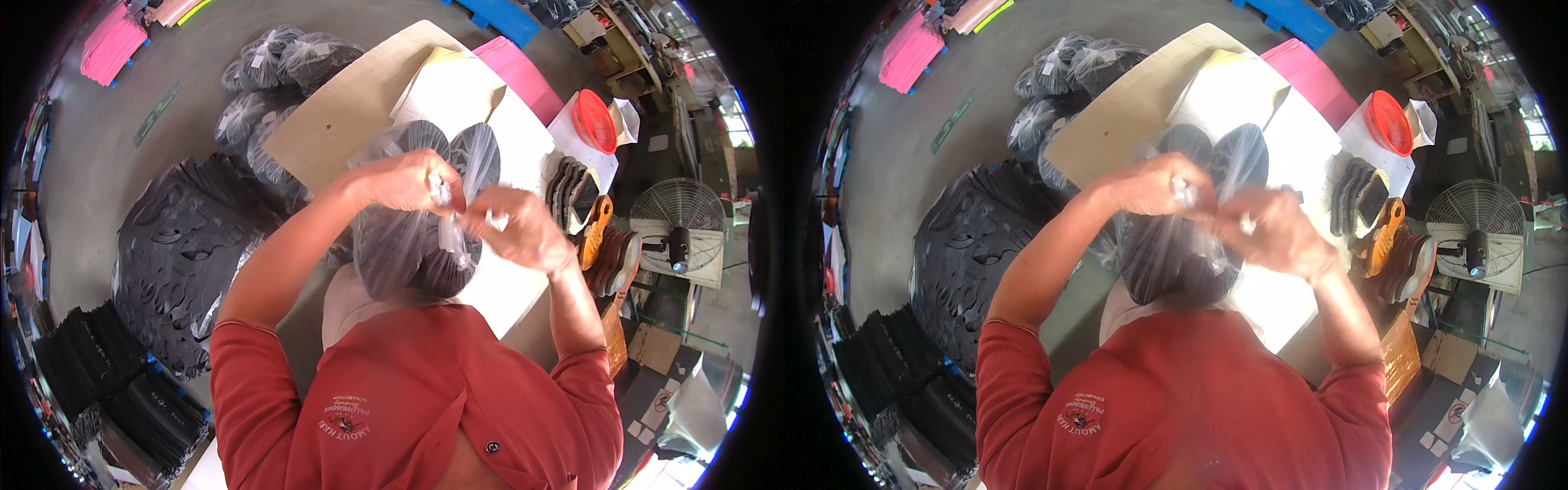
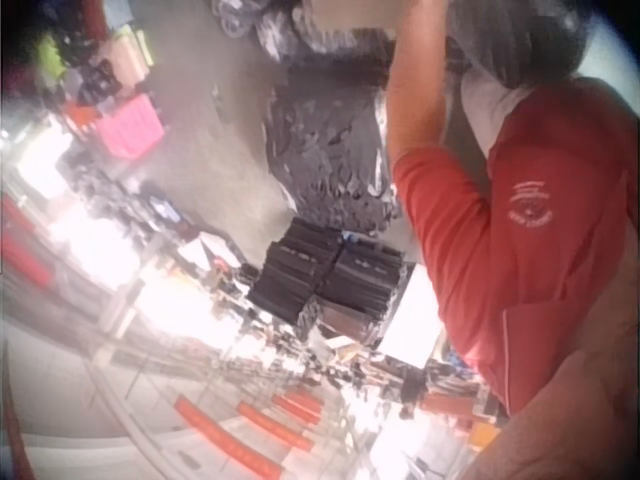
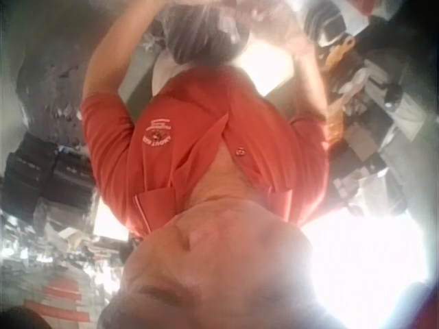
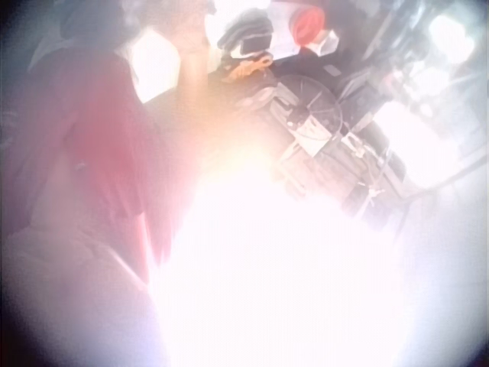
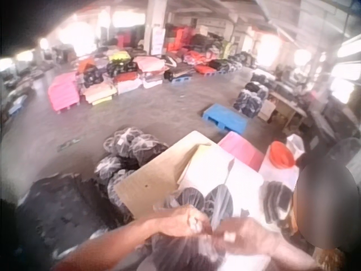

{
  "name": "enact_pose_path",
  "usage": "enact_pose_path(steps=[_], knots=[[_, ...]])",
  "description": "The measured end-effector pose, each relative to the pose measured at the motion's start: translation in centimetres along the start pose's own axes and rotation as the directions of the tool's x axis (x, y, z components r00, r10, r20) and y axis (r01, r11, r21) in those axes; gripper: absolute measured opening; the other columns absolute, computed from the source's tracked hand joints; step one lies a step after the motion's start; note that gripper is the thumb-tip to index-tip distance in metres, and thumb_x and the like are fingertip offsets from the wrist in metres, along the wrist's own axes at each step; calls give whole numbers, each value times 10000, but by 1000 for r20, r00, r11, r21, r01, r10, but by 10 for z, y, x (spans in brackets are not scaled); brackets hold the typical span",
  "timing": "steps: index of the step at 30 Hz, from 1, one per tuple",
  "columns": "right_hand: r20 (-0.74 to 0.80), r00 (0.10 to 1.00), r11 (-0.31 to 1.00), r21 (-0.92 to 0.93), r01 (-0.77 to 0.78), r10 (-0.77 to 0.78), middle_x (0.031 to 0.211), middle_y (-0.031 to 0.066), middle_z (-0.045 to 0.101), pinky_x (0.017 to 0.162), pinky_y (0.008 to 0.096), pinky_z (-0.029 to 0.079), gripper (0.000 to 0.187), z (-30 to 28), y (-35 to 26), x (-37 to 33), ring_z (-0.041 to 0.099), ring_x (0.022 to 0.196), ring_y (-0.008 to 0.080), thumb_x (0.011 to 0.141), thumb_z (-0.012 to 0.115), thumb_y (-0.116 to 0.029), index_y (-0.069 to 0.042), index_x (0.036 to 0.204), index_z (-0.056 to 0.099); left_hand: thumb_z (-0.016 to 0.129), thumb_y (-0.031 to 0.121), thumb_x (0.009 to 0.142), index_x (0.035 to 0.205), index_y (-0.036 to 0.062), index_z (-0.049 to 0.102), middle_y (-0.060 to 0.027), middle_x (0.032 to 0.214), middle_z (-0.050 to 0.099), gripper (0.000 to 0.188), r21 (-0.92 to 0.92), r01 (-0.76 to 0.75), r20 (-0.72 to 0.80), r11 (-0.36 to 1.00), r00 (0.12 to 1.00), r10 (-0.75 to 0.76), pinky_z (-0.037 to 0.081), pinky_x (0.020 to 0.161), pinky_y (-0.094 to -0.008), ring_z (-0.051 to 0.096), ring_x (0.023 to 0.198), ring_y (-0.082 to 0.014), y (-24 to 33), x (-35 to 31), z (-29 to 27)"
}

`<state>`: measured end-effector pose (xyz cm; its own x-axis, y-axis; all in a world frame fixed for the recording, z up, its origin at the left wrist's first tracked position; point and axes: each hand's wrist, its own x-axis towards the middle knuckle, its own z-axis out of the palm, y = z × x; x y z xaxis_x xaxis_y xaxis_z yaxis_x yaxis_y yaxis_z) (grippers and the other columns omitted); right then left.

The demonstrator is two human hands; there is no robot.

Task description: The person trims excess material from black shoe soles using a handheld tool, then places the trimmed soles into a plastic bag and ties it closed. The person also flips through a notepad on the table.

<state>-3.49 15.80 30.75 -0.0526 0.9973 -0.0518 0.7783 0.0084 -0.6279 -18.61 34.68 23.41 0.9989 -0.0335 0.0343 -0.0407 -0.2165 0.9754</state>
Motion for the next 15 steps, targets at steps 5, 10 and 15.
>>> enact_pose_path(steps=[5,10,15], knots=[[102,975,821,526,-223,199,941,77,733,711,305,541,243,4,47,34,663,776,139,1045,641,-142,-9,1240,699,671,25,804,800,43,654,-102,855,671,25,487,-274,-304,829,837,455,537,728,-464,672,798,-348,-5,-6,35],[382,902,679,609,-409,201,904,37,706,567,229,466,327,12,63,43,585,636,77,1022,654,-143,-34,1330,677,674,-30,787,878,72,586,-91,963,559,163,637,-201,-433,744,705,562,530,762,-448,623,890,-336,-18,-10,56],[399,900,648,641,-411,177,904,25,694,561,237,460,384,11,71,44,566,649,65,957,706,-64,-37,1340,692,721,-43,746,882,88,593,-75,922,537,228,673,-154,-566,724,522,637,531,755,-401,603,889,-311,-19,-4,66]])
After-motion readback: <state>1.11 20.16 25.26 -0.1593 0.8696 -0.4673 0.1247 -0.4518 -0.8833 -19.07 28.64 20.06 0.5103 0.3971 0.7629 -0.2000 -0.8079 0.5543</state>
